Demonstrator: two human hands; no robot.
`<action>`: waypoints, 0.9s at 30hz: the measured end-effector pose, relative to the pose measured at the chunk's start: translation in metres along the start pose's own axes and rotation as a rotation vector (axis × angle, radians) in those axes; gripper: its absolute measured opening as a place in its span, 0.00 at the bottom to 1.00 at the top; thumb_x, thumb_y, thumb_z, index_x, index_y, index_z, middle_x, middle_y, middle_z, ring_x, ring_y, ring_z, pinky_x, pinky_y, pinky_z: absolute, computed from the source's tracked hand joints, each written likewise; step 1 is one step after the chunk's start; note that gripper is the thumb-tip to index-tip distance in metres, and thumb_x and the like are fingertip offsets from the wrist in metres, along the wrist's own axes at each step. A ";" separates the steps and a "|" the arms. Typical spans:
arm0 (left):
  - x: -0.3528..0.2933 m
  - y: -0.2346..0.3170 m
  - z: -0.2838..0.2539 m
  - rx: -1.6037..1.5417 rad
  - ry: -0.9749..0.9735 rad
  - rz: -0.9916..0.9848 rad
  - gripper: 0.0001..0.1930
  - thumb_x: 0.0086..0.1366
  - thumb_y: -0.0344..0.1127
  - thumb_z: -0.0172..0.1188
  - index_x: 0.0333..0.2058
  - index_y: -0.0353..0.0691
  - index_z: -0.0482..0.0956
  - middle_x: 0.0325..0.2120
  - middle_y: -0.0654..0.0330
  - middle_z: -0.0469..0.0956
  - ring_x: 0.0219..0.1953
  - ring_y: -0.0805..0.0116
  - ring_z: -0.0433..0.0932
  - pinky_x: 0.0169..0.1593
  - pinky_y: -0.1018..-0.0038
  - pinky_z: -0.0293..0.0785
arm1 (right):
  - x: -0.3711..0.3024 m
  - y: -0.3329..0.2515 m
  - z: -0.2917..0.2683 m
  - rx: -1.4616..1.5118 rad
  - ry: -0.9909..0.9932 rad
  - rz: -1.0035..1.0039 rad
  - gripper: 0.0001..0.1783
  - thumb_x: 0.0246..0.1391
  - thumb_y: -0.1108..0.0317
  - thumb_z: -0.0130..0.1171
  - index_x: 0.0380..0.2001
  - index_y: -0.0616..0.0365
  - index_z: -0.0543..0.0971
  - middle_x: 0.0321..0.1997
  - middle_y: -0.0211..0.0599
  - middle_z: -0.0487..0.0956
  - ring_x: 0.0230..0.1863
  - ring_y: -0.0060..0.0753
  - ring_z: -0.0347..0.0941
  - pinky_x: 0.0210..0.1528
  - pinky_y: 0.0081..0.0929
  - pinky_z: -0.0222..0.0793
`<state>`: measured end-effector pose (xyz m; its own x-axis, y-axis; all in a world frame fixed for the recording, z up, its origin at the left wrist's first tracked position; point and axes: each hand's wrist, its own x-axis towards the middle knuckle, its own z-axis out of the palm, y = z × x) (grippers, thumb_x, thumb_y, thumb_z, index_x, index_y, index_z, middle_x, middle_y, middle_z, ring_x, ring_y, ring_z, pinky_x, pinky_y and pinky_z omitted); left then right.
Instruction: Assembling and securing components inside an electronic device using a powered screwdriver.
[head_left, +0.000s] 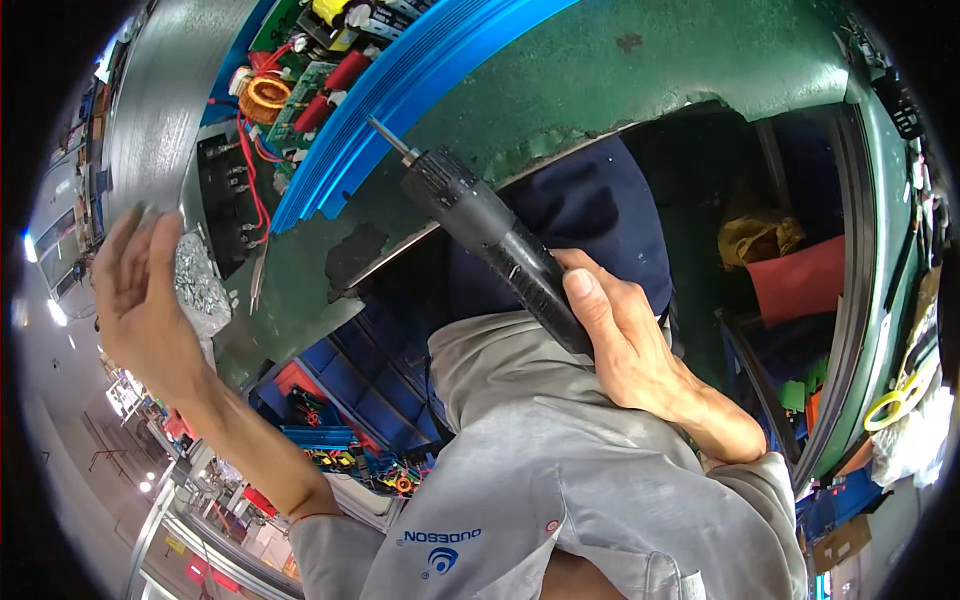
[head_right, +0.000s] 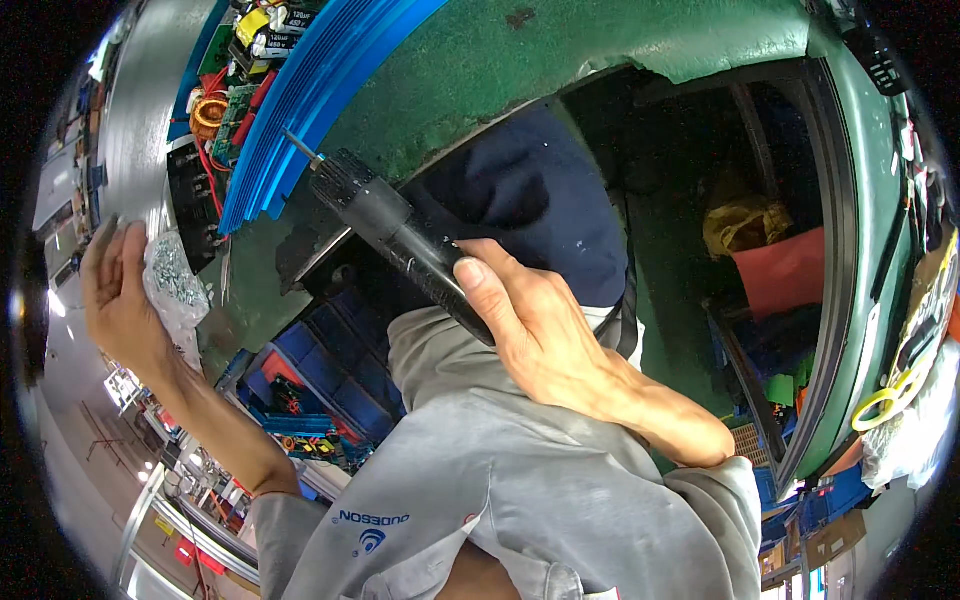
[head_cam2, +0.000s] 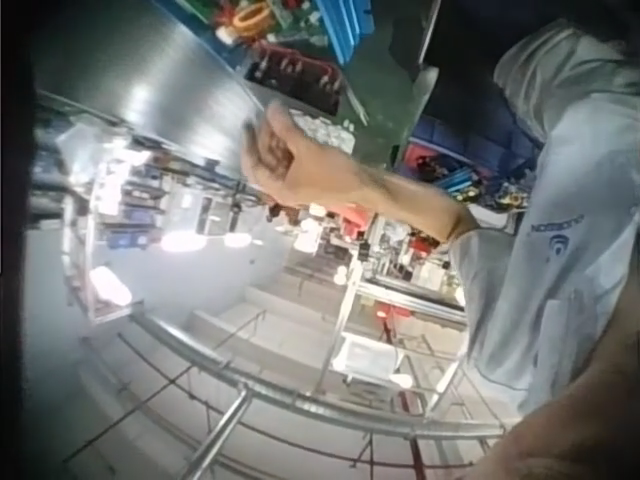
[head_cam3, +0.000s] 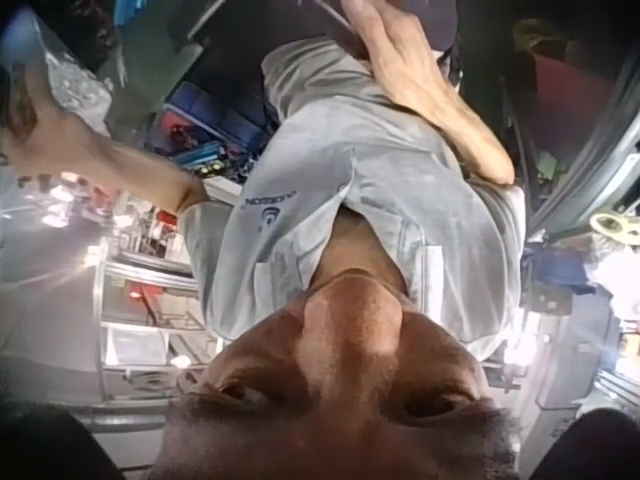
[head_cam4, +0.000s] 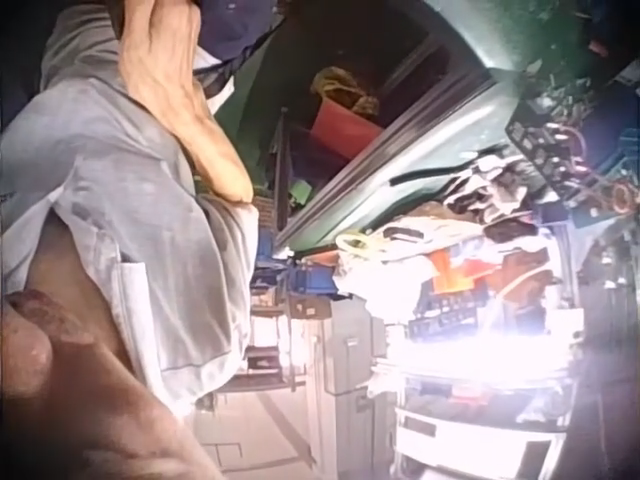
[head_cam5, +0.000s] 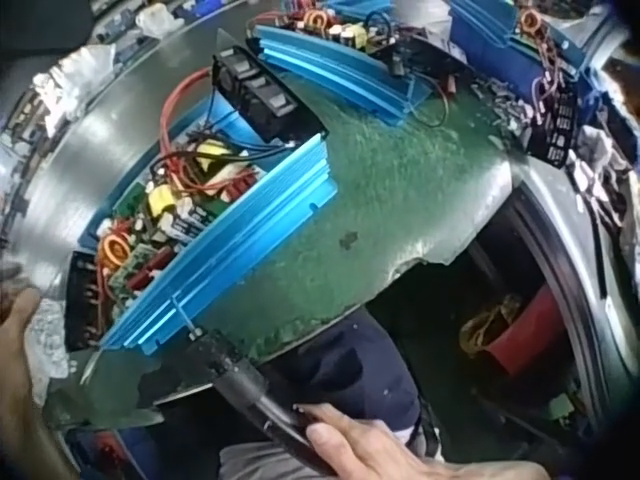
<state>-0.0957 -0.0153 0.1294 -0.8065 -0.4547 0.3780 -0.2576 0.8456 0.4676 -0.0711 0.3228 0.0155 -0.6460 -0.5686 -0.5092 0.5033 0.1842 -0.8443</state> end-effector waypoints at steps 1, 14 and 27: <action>-0.002 0.012 0.005 -0.033 -0.040 0.012 0.08 0.63 0.27 0.68 0.41 0.32 0.85 0.37 0.58 0.86 0.39 0.75 0.82 0.50 0.79 0.76 | 0.000 -0.002 0.000 -0.005 -0.010 0.016 0.34 0.76 0.45 0.31 0.57 0.66 0.73 0.29 0.31 0.74 0.35 0.22 0.65 0.42 0.21 0.61; 0.027 0.058 0.073 0.166 -0.447 0.703 0.05 0.55 0.26 0.69 0.31 0.37 0.83 0.64 0.54 0.71 0.66 0.53 0.69 0.67 0.62 0.65 | 0.015 0.008 -0.006 0.632 -0.329 0.287 0.54 0.64 0.25 0.32 0.59 0.73 0.72 0.24 0.37 0.78 0.23 0.26 0.73 0.29 0.24 0.69; 0.027 0.040 0.076 -0.146 -0.670 0.458 0.09 0.54 0.26 0.69 0.36 0.39 0.85 0.68 0.53 0.65 0.66 0.52 0.67 0.69 0.57 0.60 | 0.006 0.014 -0.006 0.755 -0.349 0.389 0.53 0.63 0.24 0.33 0.56 0.72 0.72 0.20 0.43 0.76 0.20 0.33 0.70 0.24 0.27 0.64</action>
<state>-0.1679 0.0275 0.0972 -0.9732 0.2292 0.0211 0.2088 0.8407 0.4996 -0.0708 0.3270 -0.0005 -0.2048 -0.8087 -0.5514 0.9694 -0.0898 -0.2283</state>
